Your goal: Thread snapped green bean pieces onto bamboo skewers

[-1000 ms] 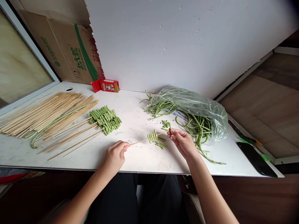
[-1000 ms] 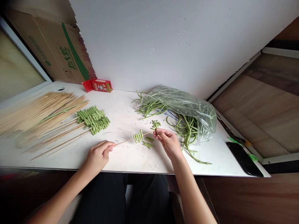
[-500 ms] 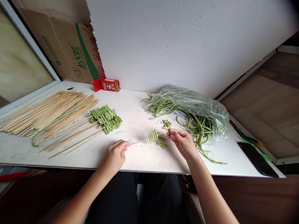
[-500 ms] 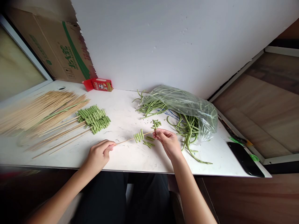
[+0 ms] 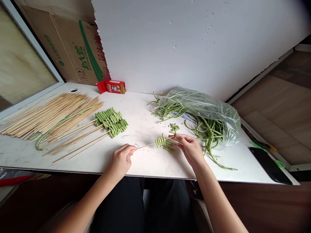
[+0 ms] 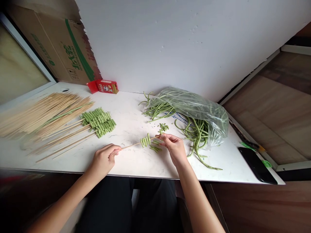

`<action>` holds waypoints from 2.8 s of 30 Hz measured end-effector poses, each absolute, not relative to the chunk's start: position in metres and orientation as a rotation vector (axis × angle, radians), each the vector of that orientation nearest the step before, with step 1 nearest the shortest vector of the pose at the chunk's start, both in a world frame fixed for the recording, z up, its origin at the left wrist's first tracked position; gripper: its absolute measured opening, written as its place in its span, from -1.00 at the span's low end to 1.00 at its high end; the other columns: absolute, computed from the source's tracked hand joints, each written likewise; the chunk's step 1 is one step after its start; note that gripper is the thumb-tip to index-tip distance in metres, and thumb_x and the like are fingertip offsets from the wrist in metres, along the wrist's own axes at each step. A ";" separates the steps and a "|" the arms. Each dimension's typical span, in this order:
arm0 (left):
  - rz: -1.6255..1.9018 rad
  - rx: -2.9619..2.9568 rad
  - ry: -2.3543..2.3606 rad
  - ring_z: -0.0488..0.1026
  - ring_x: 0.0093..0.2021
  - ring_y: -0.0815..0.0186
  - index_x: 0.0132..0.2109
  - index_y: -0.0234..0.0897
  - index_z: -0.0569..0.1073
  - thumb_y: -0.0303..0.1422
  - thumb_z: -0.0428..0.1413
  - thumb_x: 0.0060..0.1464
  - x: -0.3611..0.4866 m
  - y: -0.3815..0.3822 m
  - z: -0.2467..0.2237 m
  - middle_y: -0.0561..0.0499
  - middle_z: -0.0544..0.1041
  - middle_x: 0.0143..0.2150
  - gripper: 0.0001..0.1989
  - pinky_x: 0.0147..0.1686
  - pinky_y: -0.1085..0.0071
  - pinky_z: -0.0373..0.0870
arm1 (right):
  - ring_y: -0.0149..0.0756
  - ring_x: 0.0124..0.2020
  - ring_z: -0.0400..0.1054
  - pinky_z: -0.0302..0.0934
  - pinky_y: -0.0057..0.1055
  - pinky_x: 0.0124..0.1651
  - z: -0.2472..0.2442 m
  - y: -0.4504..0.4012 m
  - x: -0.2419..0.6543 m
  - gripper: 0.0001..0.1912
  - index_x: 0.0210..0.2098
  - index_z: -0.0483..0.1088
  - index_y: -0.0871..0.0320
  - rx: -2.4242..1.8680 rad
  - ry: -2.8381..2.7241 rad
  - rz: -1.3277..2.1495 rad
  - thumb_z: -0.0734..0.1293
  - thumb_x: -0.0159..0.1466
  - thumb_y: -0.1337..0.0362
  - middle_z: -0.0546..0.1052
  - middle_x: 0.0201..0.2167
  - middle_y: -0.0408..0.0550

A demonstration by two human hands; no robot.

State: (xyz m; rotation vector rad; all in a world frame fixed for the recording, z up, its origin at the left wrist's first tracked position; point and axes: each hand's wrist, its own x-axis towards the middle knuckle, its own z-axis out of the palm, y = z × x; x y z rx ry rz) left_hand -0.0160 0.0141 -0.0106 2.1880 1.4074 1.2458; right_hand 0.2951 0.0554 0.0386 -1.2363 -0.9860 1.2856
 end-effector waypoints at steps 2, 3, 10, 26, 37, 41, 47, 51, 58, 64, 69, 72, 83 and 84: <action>1.253 2.191 1.405 0.63 -0.30 0.31 -0.20 -0.24 0.52 -0.76 -0.12 0.01 -0.016 0.014 -0.010 0.01 0.62 -0.31 -0.56 -0.28 0.48 0.55 | 0.06 0.12 0.56 0.51 -0.16 0.01 0.039 0.055 0.295 -0.70 -0.30 0.70 0.09 -1.198 -0.986 1.308 0.63 0.15 0.01 0.73 -0.10 0.11; 1.259 2.191 1.403 0.63 -0.30 0.31 -0.20 -0.24 0.52 -0.76 -0.11 0.01 -0.016 0.014 -0.010 0.01 0.62 -0.31 -0.56 -0.28 0.47 0.54 | 0.07 0.15 0.55 0.51 -0.14 0.06 0.039 0.055 0.295 -0.71 -0.29 0.70 0.09 -1.180 -0.983 1.319 0.63 0.15 0.02 0.73 -0.08 0.11; 1.264 2.162 1.372 0.61 -0.31 0.31 -0.18 -0.23 0.52 -0.74 -0.09 0.05 -0.016 0.014 -0.013 0.00 0.62 -0.29 -0.58 -0.28 0.47 0.53 | 0.03 0.04 0.59 0.54 -0.11 0.06 0.031 0.049 0.277 -0.69 -0.39 0.69 0.11 -1.163 -0.933 1.386 0.68 0.07 0.03 0.72 -0.20 0.07; 1.364 2.142 1.450 0.58 -0.33 0.29 -0.16 -0.26 0.53 -0.58 -0.01 0.32 -0.013 0.014 0.003 0.01 0.60 -0.34 -0.76 -0.28 0.42 0.48 | 0.06 -0.01 0.53 0.41 -0.14 -0.15 0.048 0.058 0.316 -0.61 -0.09 0.70 0.03 -1.545 -1.641 0.806 0.47 0.31 -0.11 0.70 -0.01 0.10; 1.359 2.177 1.466 0.60 -0.34 0.29 -0.15 -0.26 0.53 -0.56 -0.01 0.34 -0.012 0.015 0.001 0.01 0.62 -0.32 -0.77 -0.28 0.42 0.50 | 0.06 -0.08 0.44 0.31 -0.09 -0.04 0.034 0.055 0.310 -0.77 -0.21 0.66 0.03 -1.580 -2.007 0.517 0.44 0.34 0.04 0.65 -0.19 0.07; 1.359 2.183 1.459 0.60 -0.34 0.30 -0.15 -0.26 0.53 -0.54 -0.01 0.36 -0.012 0.015 0.001 0.01 0.62 -0.34 -0.77 -0.29 0.44 0.50 | -0.03 -0.17 0.47 0.30 -0.17 -0.13 0.034 0.056 0.311 -0.75 -0.16 0.66 0.03 -1.616 -1.880 0.604 0.48 0.30 0.04 0.66 -0.24 0.03; 1.362 2.173 1.448 0.61 -0.34 0.31 -0.15 -0.25 0.53 -0.53 0.00 0.36 -0.013 0.015 0.001 0.02 0.62 -0.33 -0.78 -0.30 0.44 0.50 | -0.02 -0.11 0.53 0.30 -0.21 -0.20 0.034 0.065 0.323 -0.60 -0.11 0.69 0.05 -1.527 -1.468 0.757 0.50 0.26 -0.10 0.70 -0.06 0.10; 1.341 2.191 1.446 0.60 -0.34 0.31 -0.15 -0.25 0.53 -0.52 -0.01 0.37 -0.012 0.014 0.000 0.02 0.62 -0.33 -0.77 -0.30 0.44 0.50 | -0.05 -0.11 0.52 0.32 -0.24 -0.19 0.037 0.067 0.324 -0.56 -0.17 0.69 0.07 -1.390 -1.179 0.945 0.55 0.19 -0.15 0.70 -0.15 0.09; 1.303 2.189 1.440 0.61 -0.31 0.31 -0.14 -0.24 0.54 -0.53 -0.02 0.36 -0.012 0.013 -0.001 0.01 0.62 -0.31 -0.75 -0.29 0.44 0.50 | -0.09 -0.07 0.48 0.31 -0.28 -0.18 0.041 0.063 0.315 -0.61 -0.24 0.70 0.05 -1.291 -1.085 1.128 0.53 0.21 -0.14 0.67 -0.17 0.05; 1.308 2.164 1.438 0.60 -0.32 0.30 -0.16 -0.24 0.54 -0.55 -0.03 0.33 -0.012 0.013 -0.001 0.01 0.62 -0.32 -0.74 -0.30 0.44 0.50 | -0.12 -0.13 0.46 0.29 -0.28 -0.20 0.044 0.061 0.309 -0.61 -0.28 0.70 0.06 -1.274 -1.065 1.174 0.55 0.18 -0.14 0.66 -0.20 0.05; 1.292 2.171 1.447 0.60 -0.32 0.31 -0.15 -0.24 0.53 -0.55 -0.04 0.34 -0.012 0.013 -0.002 0.00 0.62 -0.30 -0.74 -0.28 0.45 0.51 | -0.15 -0.14 0.45 0.29 -0.30 -0.21 0.044 0.061 0.308 -0.62 -0.28 0.70 0.07 -1.259 -1.059 1.186 0.56 0.19 -0.12 0.66 -0.20 0.04; 1.283 2.170 1.451 0.61 -0.32 0.30 -0.14 -0.24 0.53 -0.53 -0.04 0.35 -0.012 0.013 -0.003 -0.01 0.63 -0.29 -0.75 -0.28 0.44 0.52 | -0.19 -0.15 0.45 0.29 -0.32 -0.20 0.042 0.061 0.309 -0.66 -0.25 0.70 0.06 -1.241 -1.072 1.192 0.54 0.23 -0.08 0.65 -0.22 0.01; 1.305 2.182 1.426 0.61 -0.35 0.31 -0.17 -0.25 0.54 -0.61 -0.05 0.28 -0.013 0.014 -0.003 0.00 0.64 -0.31 -0.71 -0.33 0.45 0.50 | -0.13 -0.16 0.49 0.32 -0.28 -0.23 0.041 0.062 0.310 -0.67 -0.32 0.71 0.05 -1.263 -1.079 1.136 0.59 0.16 -0.08 0.64 -0.30 0.01; 1.305 2.187 1.424 0.61 -0.36 0.31 -0.18 -0.26 0.54 -0.61 -0.04 0.27 -0.013 0.014 -0.003 0.00 0.64 -0.31 -0.71 -0.34 0.45 0.50 | -0.13 -0.16 0.48 0.33 -0.27 -0.23 0.041 0.062 0.310 -0.67 -0.32 0.71 0.05 -1.263 -1.075 1.134 0.59 0.16 -0.08 0.64 -0.30 0.01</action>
